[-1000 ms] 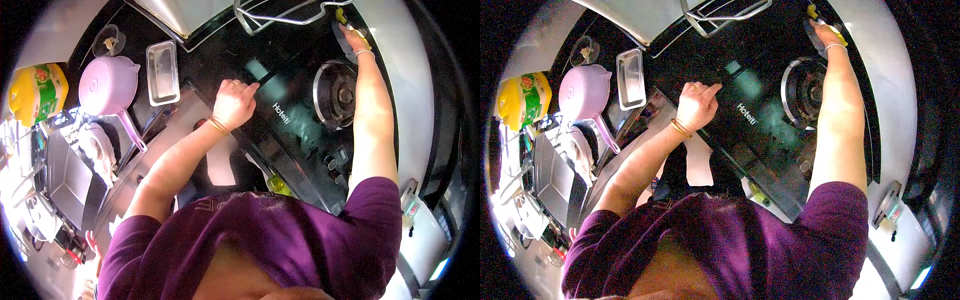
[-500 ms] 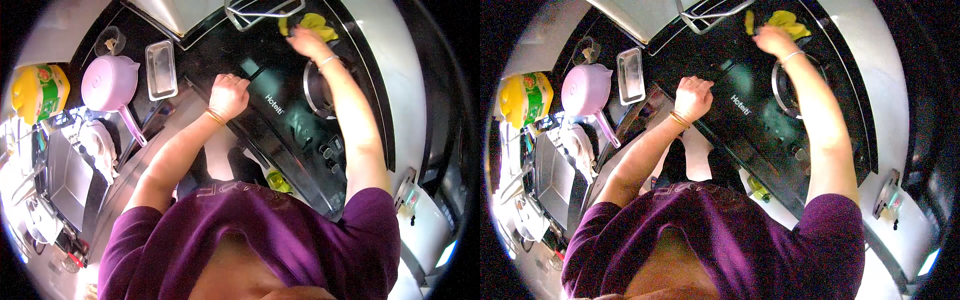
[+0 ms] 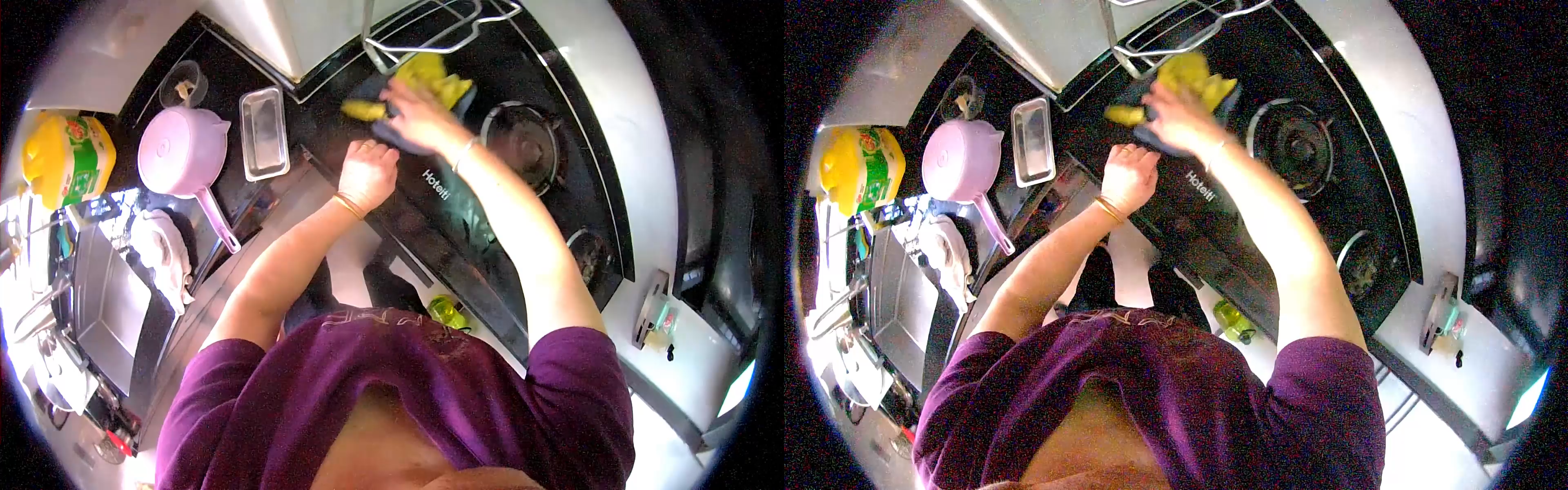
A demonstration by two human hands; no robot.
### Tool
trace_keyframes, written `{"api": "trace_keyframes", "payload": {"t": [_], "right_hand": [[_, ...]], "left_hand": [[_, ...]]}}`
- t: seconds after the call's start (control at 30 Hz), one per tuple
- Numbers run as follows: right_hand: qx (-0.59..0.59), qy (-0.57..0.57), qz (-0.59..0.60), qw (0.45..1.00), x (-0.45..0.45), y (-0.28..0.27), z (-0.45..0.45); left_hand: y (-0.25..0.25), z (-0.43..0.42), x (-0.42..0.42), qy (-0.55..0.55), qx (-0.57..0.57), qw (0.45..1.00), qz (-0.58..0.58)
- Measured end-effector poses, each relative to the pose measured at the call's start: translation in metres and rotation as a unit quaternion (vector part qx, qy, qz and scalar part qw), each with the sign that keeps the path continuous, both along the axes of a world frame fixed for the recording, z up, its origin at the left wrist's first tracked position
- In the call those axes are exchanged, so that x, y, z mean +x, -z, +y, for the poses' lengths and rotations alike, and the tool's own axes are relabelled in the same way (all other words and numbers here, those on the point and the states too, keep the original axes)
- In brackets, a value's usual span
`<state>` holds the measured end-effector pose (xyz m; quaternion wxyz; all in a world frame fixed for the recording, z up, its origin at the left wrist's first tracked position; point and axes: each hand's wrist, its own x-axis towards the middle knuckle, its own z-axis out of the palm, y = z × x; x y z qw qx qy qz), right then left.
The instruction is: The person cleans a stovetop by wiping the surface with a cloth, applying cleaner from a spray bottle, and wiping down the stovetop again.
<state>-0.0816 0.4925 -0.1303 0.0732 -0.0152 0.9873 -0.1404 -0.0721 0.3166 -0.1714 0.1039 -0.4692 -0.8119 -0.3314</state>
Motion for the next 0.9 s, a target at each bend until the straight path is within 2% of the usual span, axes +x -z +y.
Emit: {"api": "trace_keyframes", "payload": {"t": [0.07,0.1,0.13,0.17,0.2,0.23,0.27,0.3,0.4,0.5,0.67,0.8,0.83,0.87,0.9], "right_hand": [[0.044,0.07,0.029,0.996,-0.025,0.022,0.026],[0.16,0.125,-0.074,0.976,-0.042,0.005,0.027],[0.182,0.162,-0.039,0.969,-0.051,0.013,0.038],[0.147,0.163,0.044,0.975,-0.062,0.038,0.064],[0.131,0.198,0.032,0.971,-0.072,0.028,0.072],[0.134,0.221,0.03,0.966,-0.093,0.071,0.11],[0.169,0.24,0.17,0.941,-0.094,0.068,0.112],[0.183,0.249,0.178,0.934,-0.099,0.057,0.118],[0.183,0.218,0.024,0.958,-0.122,0.031,0.142],[0.206,0.184,-0.04,0.96,-0.129,0.0,0.156],[0.248,0.177,-0.044,0.951,-0.105,-0.024,0.157],[0.276,0.212,0.012,0.937,-0.067,-0.023,0.122],[0.252,0.254,0.053,0.932,-0.058,-0.033,0.098],[0.353,0.137,-0.033,0.925,-0.068,0.002,0.132],[0.261,0.178,-0.025,0.949,-0.062,-0.007,0.121]], "left_hand": [[0.0,0.0,0.0,0.002,-0.004,1.0,-0.009],[0.0,0.0,0.001,0.002,-0.007,1.0,-0.013],[0.0,-0.001,0.001,0.006,-0.012,1.0,-0.019],[-0.003,-0.001,0.001,0.003,0.0,1.0,-0.015],[-0.003,-0.002,0.0,0.007,-0.02,0.999,-0.024],[-0.001,-0.003,0.001,0.013,-0.04,0.998,-0.035],[0.004,-0.002,0.002,0.003,-0.018,1.0,-0.017],[0.003,-0.002,0.002,0.005,-0.027,0.999,-0.024],[0.005,-0.001,0.002,-0.005,-0.013,1.0,-0.027],[0.001,0.0,0.002,-0.005,-0.022,0.999,-0.034],[0.001,-0.001,0.002,-0.01,-0.028,0.999,-0.03],[0.003,-0.002,0.003,-0.009,-0.04,0.999,-0.024],[0.005,-0.001,0.002,-0.009,-0.043,0.999,-0.02],[0.006,0.001,0.002,-0.026,-0.01,1.0,0.014],[0.007,0.001,0.002,-0.025,-0.006,1.0,0.013]]}}
